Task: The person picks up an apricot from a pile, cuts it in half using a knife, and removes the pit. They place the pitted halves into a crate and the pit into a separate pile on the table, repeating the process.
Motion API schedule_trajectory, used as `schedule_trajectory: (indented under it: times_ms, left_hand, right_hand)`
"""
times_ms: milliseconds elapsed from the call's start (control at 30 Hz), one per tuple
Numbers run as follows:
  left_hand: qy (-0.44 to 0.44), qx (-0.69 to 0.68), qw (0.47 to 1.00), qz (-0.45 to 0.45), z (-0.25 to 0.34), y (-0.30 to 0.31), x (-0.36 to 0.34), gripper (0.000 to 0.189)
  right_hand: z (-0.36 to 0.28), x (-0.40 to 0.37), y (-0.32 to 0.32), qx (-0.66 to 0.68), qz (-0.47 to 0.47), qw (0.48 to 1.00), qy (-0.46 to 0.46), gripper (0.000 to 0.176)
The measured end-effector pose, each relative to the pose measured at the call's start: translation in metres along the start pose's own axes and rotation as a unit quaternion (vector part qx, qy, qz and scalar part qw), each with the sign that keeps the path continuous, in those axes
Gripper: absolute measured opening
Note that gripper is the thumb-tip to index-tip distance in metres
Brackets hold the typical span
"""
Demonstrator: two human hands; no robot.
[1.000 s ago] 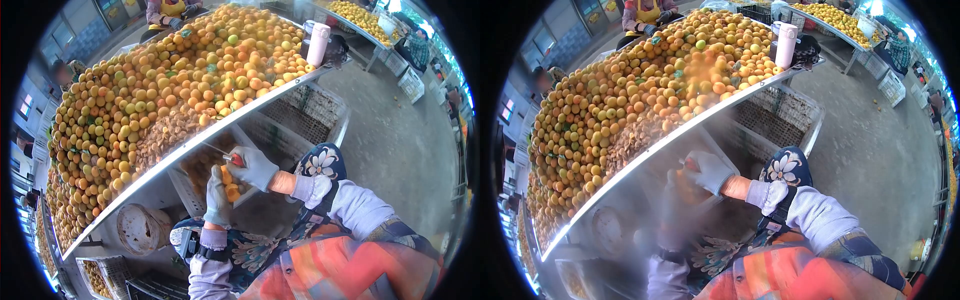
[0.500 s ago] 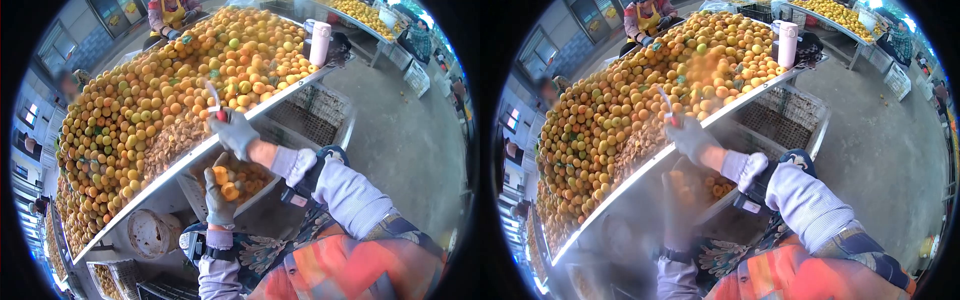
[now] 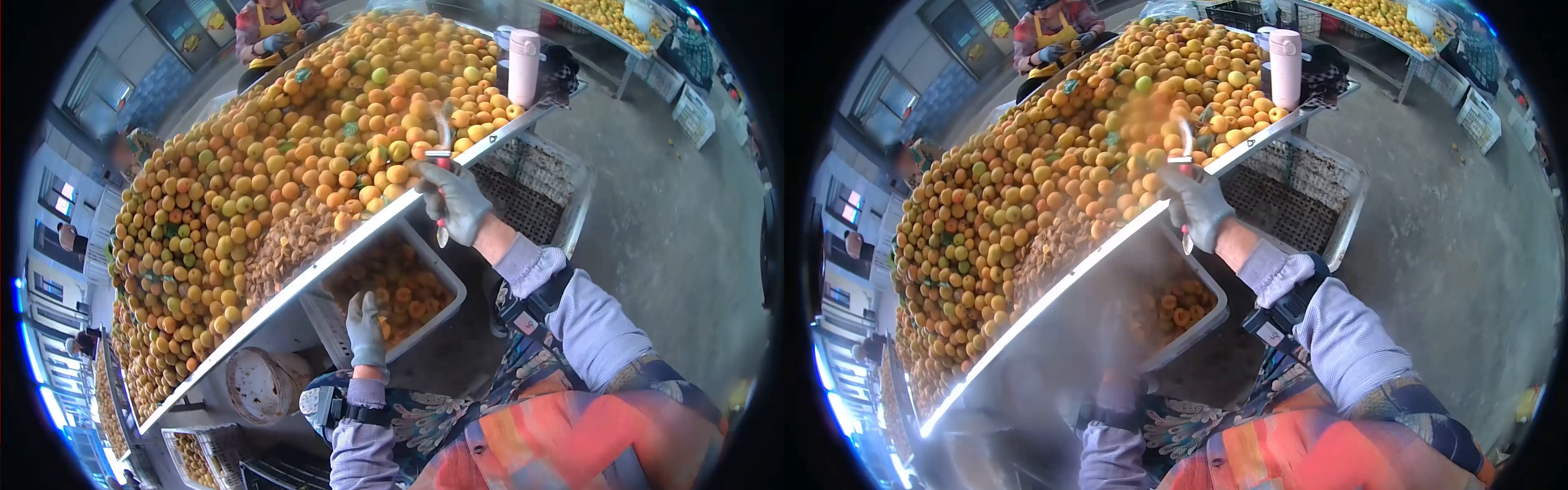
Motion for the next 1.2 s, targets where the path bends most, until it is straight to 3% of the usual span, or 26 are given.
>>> schedule_trajectory:
  times_ms: [33, 100, 133, 367, 467, 567, 700, 767, 933, 1033, 1100, 1133, 1167, 1200]
  left_hand:
    - [-0.002, 0.006, 1.000, -0.005, -0.002, 0.000, 0.001, 0.046]
    - [0.014, 0.173, 0.980, 0.094, 0.012, 0.003, 0.002, 0.051]
    - [0.009, 0.179, 0.980, 0.088, 0.020, -0.001, 0.007, 0.051]
    - [-0.272, 0.180, 0.944, -0.043, 0.121, -0.053, 0.071, 0.039]
    - [-0.276, 0.303, 0.912, -0.006, 0.155, -0.080, 0.124, 0.044]
    - [-0.238, 0.418, 0.876, -0.033, 0.178, -0.105, 0.167, 0.049]
    - [-0.199, 0.473, 0.856, -0.060, 0.187, -0.133, 0.199, 0.049]
    - [-0.208, 0.601, 0.769, -0.058, 0.173, -0.145, 0.217, 0.049]
    - [-0.179, 0.600, 0.777, -0.067, 0.166, -0.149, 0.229, 0.048]
    - [-0.159, 0.560, 0.812, -0.032, 0.165, -0.142, 0.230, 0.046]
    - [-0.135, 0.330, 0.934, -0.018, 0.167, -0.121, 0.230, 0.043]
    - [-0.161, 0.181, 0.970, -0.024, 0.181, -0.117, 0.217, 0.040]
    - [-0.082, 0.092, 0.992, -0.039, 0.190, -0.110, 0.203, 0.036]
    - [-0.076, 0.002, 0.996, -0.056, 0.198, -0.101, 0.187, 0.036]
  right_hand:
    - [-0.004, -0.002, 0.009, 0.015, 0.014, 1.000, 0.012, 0.010]
    - [-0.014, -0.004, 0.017, 0.034, 0.026, 0.999, 0.024, 0.011]
    - [-0.020, -0.005, 0.021, 0.046, 0.035, 0.998, 0.033, 0.013]
    - [-0.036, -0.011, 0.022, 0.050, 0.008, 0.998, 0.022, 0.022]
    - [-0.041, -0.012, 0.027, 0.062, -0.003, 0.998, 0.025, 0.024]
    - [-0.046, -0.015, 0.031, 0.072, -0.018, 0.997, 0.028, 0.026]
    - [-0.055, -0.020, 0.031, 0.084, -0.007, 0.996, 0.006, 0.028]
    - [-0.056, -0.020, 0.034, 0.091, -0.015, 0.996, 0.010, 0.028]
    - [-0.052, -0.018, 0.038, 0.084, 0.003, 0.996, -0.004, 0.028]
    - [-0.053, -0.016, 0.040, 0.062, 0.005, 0.998, -0.008, 0.028]
    - [-0.055, -0.019, 0.037, 0.047, 0.000, 0.999, -0.016, 0.029]
    - [-0.057, -0.022, 0.033, 0.002, -0.012, 1.000, -0.021, 0.029]
    - [-0.057, -0.024, 0.030, -0.044, -0.027, 0.998, -0.026, 0.030]
    - [-0.055, -0.024, 0.027, -0.060, -0.038, 0.997, -0.018, 0.031]
Point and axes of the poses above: each hand's wrist, its own x-axis towards the middle knuckle, its own y-axis out of the back of the hand, z = x × y, the point moved 3 cm from there along x, towards the middle knuckle, and after that the axes turned 5 degrees about -z, right-handed, at the moved point
